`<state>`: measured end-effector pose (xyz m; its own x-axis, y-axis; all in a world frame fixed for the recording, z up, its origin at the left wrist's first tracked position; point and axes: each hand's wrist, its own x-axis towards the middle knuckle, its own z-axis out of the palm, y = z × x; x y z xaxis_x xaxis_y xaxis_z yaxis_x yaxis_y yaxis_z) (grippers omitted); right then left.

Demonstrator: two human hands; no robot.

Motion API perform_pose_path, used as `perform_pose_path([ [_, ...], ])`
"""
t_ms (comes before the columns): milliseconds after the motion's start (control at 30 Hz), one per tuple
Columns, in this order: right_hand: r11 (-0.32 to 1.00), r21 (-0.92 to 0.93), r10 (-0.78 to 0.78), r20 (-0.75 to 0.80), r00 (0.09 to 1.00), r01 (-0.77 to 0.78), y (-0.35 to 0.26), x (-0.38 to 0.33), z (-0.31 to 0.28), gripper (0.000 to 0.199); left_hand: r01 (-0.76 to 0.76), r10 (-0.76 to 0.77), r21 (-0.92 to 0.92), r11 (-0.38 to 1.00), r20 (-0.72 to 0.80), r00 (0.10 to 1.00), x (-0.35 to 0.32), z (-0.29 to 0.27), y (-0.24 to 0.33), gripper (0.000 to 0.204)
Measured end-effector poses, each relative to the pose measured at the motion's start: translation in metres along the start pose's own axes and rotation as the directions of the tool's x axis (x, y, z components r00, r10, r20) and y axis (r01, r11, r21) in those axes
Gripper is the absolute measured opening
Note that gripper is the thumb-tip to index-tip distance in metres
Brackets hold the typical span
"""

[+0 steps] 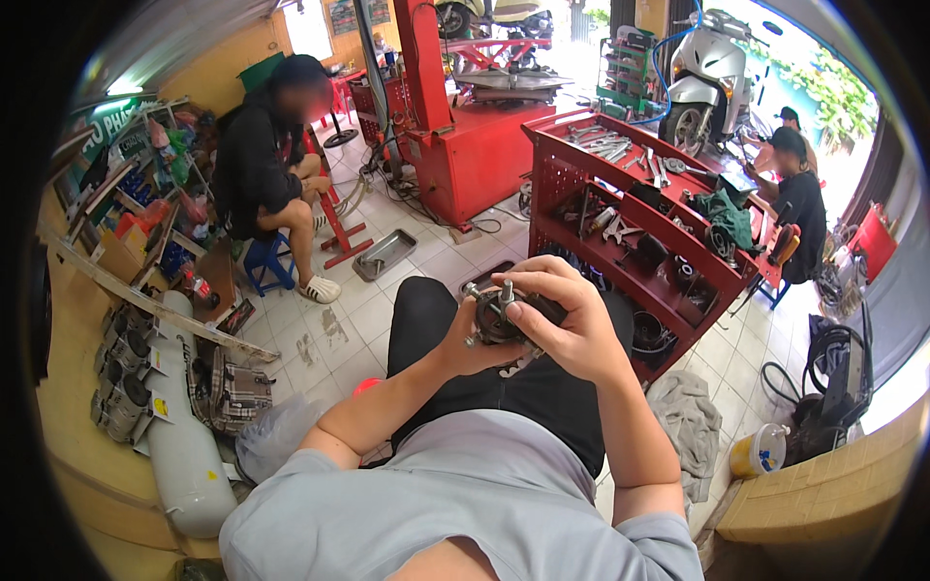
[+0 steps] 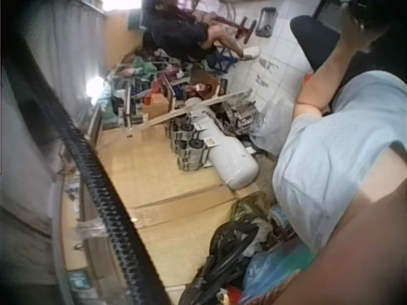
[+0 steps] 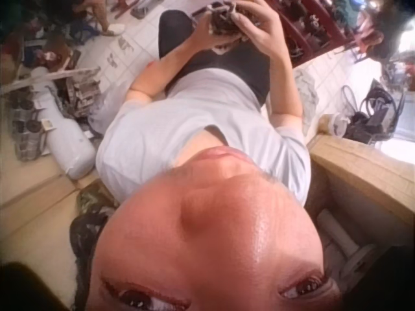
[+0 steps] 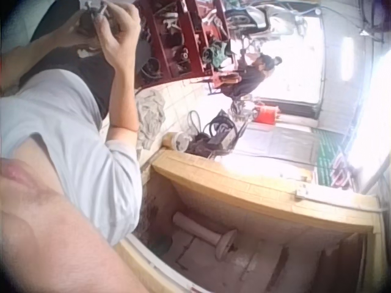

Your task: The person sits in a workshop and assembles a mechanical component, likely a brake caliper, by hand. They insert a metal rod into a circular housing, attach a bracket, and tighten screws using their fingers. The person repeatedly rotates and adjusts the assembly to check the fit of the parts.

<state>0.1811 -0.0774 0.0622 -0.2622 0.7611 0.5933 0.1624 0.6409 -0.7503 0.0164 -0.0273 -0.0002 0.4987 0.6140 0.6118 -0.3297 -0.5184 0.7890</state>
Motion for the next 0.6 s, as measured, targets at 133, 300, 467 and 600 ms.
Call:
perform_pose_path([
  [133,0.995,0.102,0.008,0.043,0.999,-0.012,0.001,0.0,0.003,0.028,-0.02,0.02,0.011,1.0,-0.031,0.999,-0.003,0.003,0.0,0.033],
  [300,0.964,0.257,0.045,0.088,0.995,-0.066,0.008,0.0,0.001,0.024,0.083,-0.084,0.017,0.996,0.059,0.995,-0.004,-0.001,-0.004,0.031],
  [467,0.968,0.23,0.099,0.029,0.995,-0.103,0.004,0.001,0.003,0.02,0.203,-0.211,0.058,0.978,0.238,0.948,-0.004,-0.01,-0.019,0.05],
  [600,0.985,0.142,0.106,-0.042,0.994,-0.099,0.015,0.0,0.002,0.019,0.32,-0.328,0.079,0.944,0.313,0.891,0.005,-0.013,-0.005,0.066],
])
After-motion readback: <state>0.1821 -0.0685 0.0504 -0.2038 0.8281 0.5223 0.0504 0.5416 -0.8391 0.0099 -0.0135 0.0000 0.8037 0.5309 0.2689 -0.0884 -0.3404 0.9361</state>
